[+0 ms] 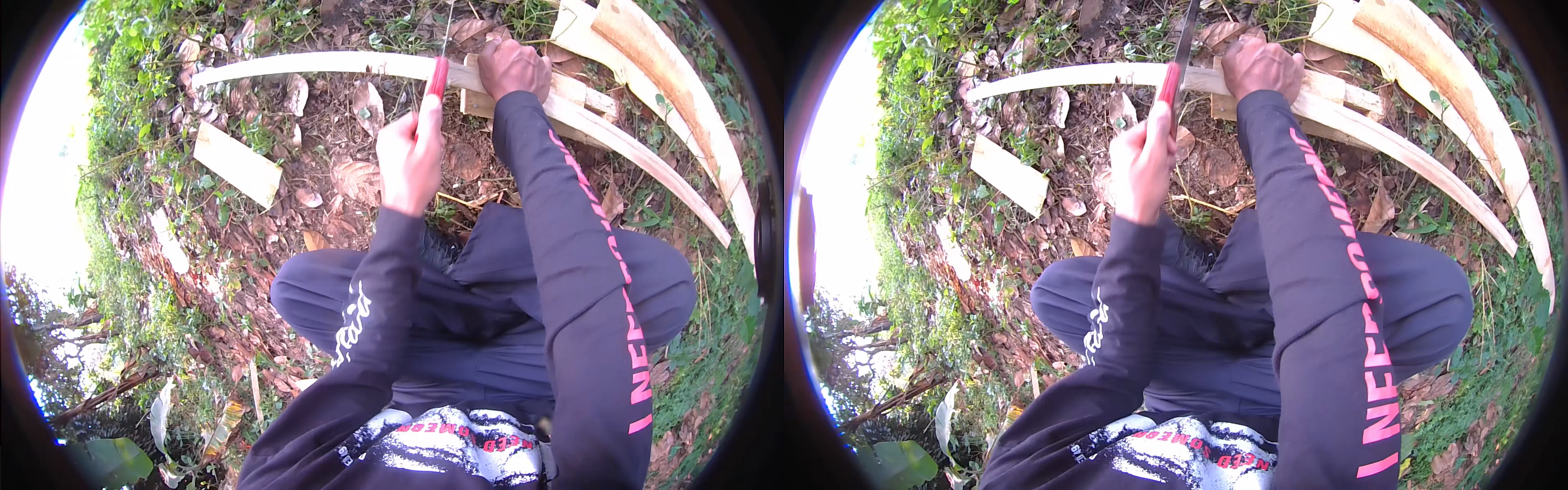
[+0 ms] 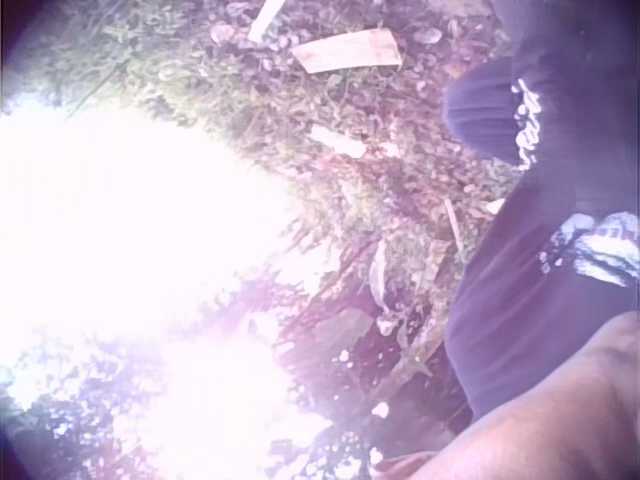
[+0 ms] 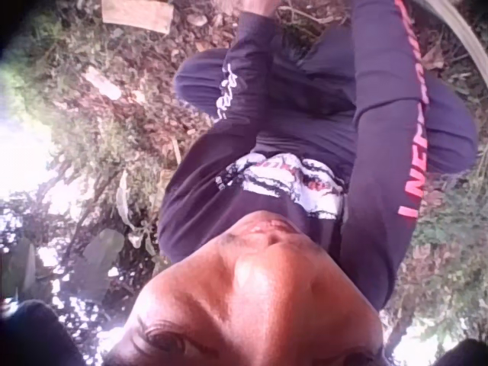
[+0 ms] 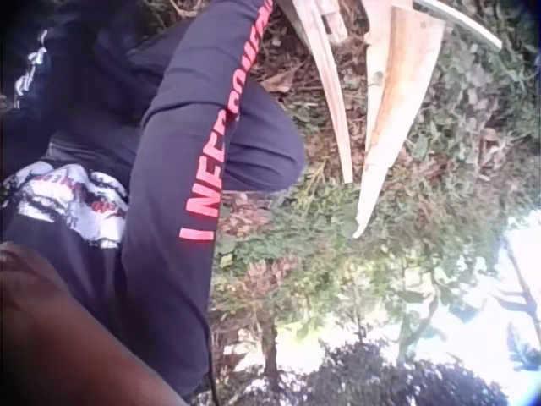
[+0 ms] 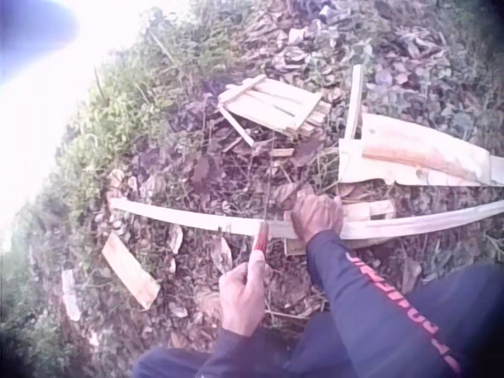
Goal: The person sits on the ground and uses a red hand saw to cut a long, thin piece of wood. They hold the wood steady with their left hand and saw with their right hand, creating sawdust. The person adjusts their grip and the wood's position several times during the process.
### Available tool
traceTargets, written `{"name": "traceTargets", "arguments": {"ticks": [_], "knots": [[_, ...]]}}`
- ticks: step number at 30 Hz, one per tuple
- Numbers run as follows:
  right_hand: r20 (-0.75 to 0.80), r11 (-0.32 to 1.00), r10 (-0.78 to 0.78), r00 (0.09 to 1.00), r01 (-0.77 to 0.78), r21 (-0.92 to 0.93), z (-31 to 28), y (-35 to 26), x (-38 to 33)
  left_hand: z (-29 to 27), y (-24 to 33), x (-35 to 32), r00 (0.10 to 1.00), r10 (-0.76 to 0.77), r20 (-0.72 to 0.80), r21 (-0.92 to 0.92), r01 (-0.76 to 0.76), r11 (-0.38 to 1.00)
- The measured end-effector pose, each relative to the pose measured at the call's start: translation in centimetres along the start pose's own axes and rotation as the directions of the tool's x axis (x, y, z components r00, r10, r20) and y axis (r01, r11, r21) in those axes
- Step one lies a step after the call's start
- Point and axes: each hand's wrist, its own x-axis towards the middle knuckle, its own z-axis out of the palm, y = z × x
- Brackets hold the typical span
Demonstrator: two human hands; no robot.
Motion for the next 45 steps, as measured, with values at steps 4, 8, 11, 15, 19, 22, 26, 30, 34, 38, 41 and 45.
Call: {"name": "traceTargets", "arguments": {"ticks": [4, 8, 11, 15, 19, 22, 26, 30, 34, 38, 41, 45], "knots": [[-0.045, 1.0, 0.009, 0.999, -0.009, 0.003, 0.5, 1.1, 0.5, -1.9, -1.2, -4.9, 1.0, -0.02, 0.018, -0.033, 0.021, 0.999], [-0.01, 0.997, -0.001, 1.0, 0.0, -0.081, 0.0, 0.6, -0.2, -4.1, -1.5, -9.4, 0.976, -0.214, 0.029, -0.094, 0.216, 0.972], [-0.038, 0.998, 0.022, 0.999, -0.025, -0.054, 0.3, 0.9, -0.1, -1.6, -0.5, -3.7, 0.999, -0.051, 0.021, 0.021, 0.05, 0.999], [-0.035, 1.0, 0.007, 0.999, -0.008, -0.013, 0.0, 0.3, 0.2, -0.9, -0.7, -2.5, 1.0, -0.019, 0.0, 0.089, 0.019, 0.996], [-0.035, 0.998, 0.021, 0.999, -0.022, -0.053, 0.0, 0.9, 0.5, -4.4, -2.2, -10.4, 0.968, -0.252, 0.009, -0.115, 0.251, 0.961], [-0.042, 0.999, 0.012, 0.999, -0.014, -0.039, 0.1, 0.5, 0.0, -3.9, -1.3, -8.5, 0.987, -0.157, -0.017, -0.007, 0.157, 0.988], [-0.068, 0.997, 0.079, 0.995, -0.078, 0.012, -0.3, -0.2, 0.0, -0.8, 0.7, -2.8, 0.999, -0.044, -0.025, 0.01, 0.045, 0.999], [-0.072, 0.993, 0.092, 0.993, -0.096, -0.063, -0.1, 0.1, 0.4, -4.2, -1.6, -9.4, 0.976, -0.214, 0.025, -0.119, 0.216, 0.969], [-0.106, 0.993, 0.067, 0.992, -0.076, -0.088, 0.5, 0.3, 0.6, -5.6, -1.6, -10.7, 0.981, -0.195, 0.019, -0.066, 0.196, 0.978], [-0.086, 0.992, 0.096, 0.992, -0.103, -0.076, 0.9, 0.2, 0.8, -1.5, 0.7, -3.3, 0.999, -0.028, -0.026, 0.072, 0.029, 0.997], [-0.094, 0.986, 0.118, 0.989, -0.128, -0.103, 0.3, 0.1, 0.7, -3.0, -0.5, -6.0, 1.0, -0.003, -0.016, 0.054, 0.004, 0.999], [-0.119, 0.988, 0.119, 0.986, -0.13, -0.083, 0.1, -0.2, 0.3, -7.0, -2.4, -12.9, 0.976, -0.216, -0.004, -0.12, 0.214, 0.969]]}}
